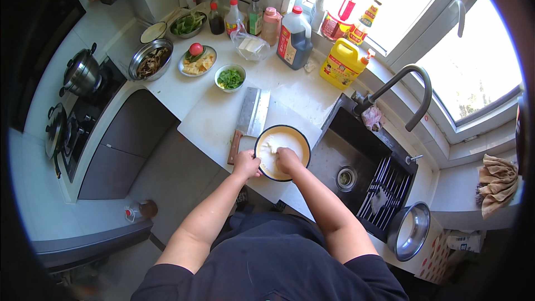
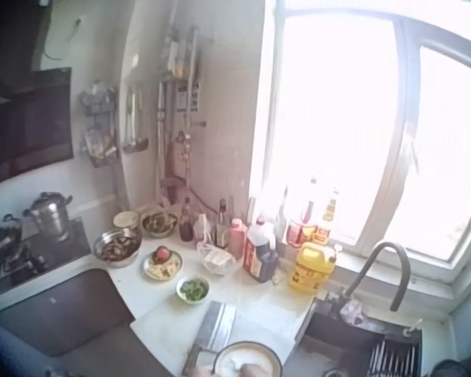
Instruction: The person kneads dough in a bowl by hand and then takes the bowl to the sink to rinse it.
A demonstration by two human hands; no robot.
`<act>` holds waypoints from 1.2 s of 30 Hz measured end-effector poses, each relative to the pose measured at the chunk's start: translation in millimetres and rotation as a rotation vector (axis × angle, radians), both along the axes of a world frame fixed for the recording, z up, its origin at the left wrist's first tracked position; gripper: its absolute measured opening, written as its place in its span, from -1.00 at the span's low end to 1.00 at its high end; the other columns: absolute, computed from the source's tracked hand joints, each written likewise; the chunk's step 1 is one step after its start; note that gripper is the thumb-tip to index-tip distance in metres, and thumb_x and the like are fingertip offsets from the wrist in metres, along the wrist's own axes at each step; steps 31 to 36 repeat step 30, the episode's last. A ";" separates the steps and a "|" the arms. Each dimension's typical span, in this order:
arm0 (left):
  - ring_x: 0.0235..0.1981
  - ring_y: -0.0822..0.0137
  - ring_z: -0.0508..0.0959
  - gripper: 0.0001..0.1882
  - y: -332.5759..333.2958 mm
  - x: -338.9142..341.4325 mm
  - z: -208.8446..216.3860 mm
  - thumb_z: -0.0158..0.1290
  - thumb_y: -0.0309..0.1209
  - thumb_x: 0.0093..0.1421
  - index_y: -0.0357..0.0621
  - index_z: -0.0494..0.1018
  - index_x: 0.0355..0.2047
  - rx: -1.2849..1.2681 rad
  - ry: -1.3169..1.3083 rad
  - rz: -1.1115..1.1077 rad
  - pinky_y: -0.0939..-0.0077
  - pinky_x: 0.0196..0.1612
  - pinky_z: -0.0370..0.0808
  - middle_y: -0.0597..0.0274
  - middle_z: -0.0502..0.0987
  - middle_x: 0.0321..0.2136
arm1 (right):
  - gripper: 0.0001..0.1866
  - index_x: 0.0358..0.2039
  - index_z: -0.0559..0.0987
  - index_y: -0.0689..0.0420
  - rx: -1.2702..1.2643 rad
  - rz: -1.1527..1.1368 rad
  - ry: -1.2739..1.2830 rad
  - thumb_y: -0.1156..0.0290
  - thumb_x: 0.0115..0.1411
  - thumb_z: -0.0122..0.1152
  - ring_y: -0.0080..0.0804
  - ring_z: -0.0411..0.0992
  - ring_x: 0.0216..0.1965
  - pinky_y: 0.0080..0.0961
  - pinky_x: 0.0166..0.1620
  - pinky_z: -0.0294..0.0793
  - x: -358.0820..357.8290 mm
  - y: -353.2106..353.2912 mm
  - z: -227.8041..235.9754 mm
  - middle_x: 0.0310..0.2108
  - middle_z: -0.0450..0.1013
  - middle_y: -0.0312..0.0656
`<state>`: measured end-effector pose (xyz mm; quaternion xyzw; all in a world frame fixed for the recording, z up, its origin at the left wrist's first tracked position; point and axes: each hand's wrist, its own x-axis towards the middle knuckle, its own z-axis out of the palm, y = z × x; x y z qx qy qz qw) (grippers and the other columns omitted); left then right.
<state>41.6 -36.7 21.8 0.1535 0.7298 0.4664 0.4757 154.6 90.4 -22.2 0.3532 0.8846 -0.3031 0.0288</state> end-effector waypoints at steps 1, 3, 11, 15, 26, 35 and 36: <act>-0.69 0.37 0.56 -0.83 0.3 0.1 0.2 -0.10 -0.56 0.08 -0.37 0.44 -0.35 0.015 -0.005 0.010 0.57 -0.68 0.49 0.08 0.54 -0.60 | -0.84 -0.47 0.54 0.23 -0.014 -0.021 0.050 0.45 -0.06 0.07 -0.09 0.48 -0.38 -0.32 -0.29 0.44 2.3 -1.0 1.8 -0.46 0.50 0.02; -0.69 0.36 0.56 -0.83 -0.1 -0.4 4.5 -0.09 -0.55 0.08 -0.37 0.44 -0.35 0.006 -0.008 0.010 0.57 -0.68 0.49 0.07 0.54 -0.60 | -0.83 -0.46 0.55 0.25 -0.155 -0.094 0.154 0.41 -0.03 0.11 -0.26 0.48 -0.47 -0.40 -0.39 0.43 9.9 -2.6 16.6 -0.54 0.49 -0.05; -0.69 0.37 0.56 -0.82 0.4 -2.0 3.1 -0.10 -0.56 0.07 -0.35 0.45 -0.33 0.001 0.024 -0.014 0.57 -0.67 0.49 0.08 0.55 -0.59 | -0.81 -0.42 0.53 0.27 -1.206 -0.655 0.392 0.37 0.15 0.11 -0.51 0.43 -0.58 -0.60 -0.56 0.38 -9.9 3.5 29.2 -0.60 0.45 -0.24; -0.69 0.43 0.54 -0.79 0.2 -1.3 8.3 -0.09 -0.56 0.10 -0.33 0.43 -0.25 -0.035 0.011 -0.017 0.65 -0.69 0.46 0.14 0.54 -0.57 | -0.83 -0.40 0.52 0.21 -1.089 -0.686 0.284 0.36 0.15 0.10 -0.51 0.41 -0.61 -0.60 -0.58 0.36 -16.2 8.9 15.2 -0.56 0.47 -0.25; -0.70 0.46 0.53 -0.79 0.5 -0.7 9.6 -0.09 -0.55 0.11 -0.32 0.44 -0.25 -0.031 0.008 -0.021 0.69 -0.71 0.43 0.16 0.54 -0.55 | -0.82 -0.58 0.55 0.21 -0.059 -0.243 0.258 0.36 0.00 0.11 -0.24 0.44 -0.59 -0.36 -0.43 0.39 -10.8 4.2 -15.0 -0.63 0.44 -0.04; -0.69 0.44 0.54 -0.78 0.7 -1.2 4.9 -0.05 -0.53 0.10 -0.30 0.45 -0.23 -0.018 -0.014 -0.005 0.67 -0.71 0.44 0.16 0.54 -0.56 | -0.78 -0.45 0.61 0.20 -0.184 -0.354 0.355 0.33 0.02 0.10 -0.23 0.51 -0.46 -0.38 -0.31 0.43 -9.9 -5.5 24.0 -0.53 0.50 -0.01; -0.69 0.44 0.54 -0.78 0.7 -1.2 4.9 -0.05 -0.53 0.10 -0.30 0.45 -0.23 -0.018 -0.014 -0.005 0.67 -0.71 0.44 0.16 0.54 -0.56 | -0.78 -0.45 0.61 0.20 -0.184 -0.354 0.355 0.33 0.02 0.10 -0.23 0.51 -0.46 -0.38 -0.31 0.43 -9.9 -5.5 24.0 -0.53 0.50 -0.01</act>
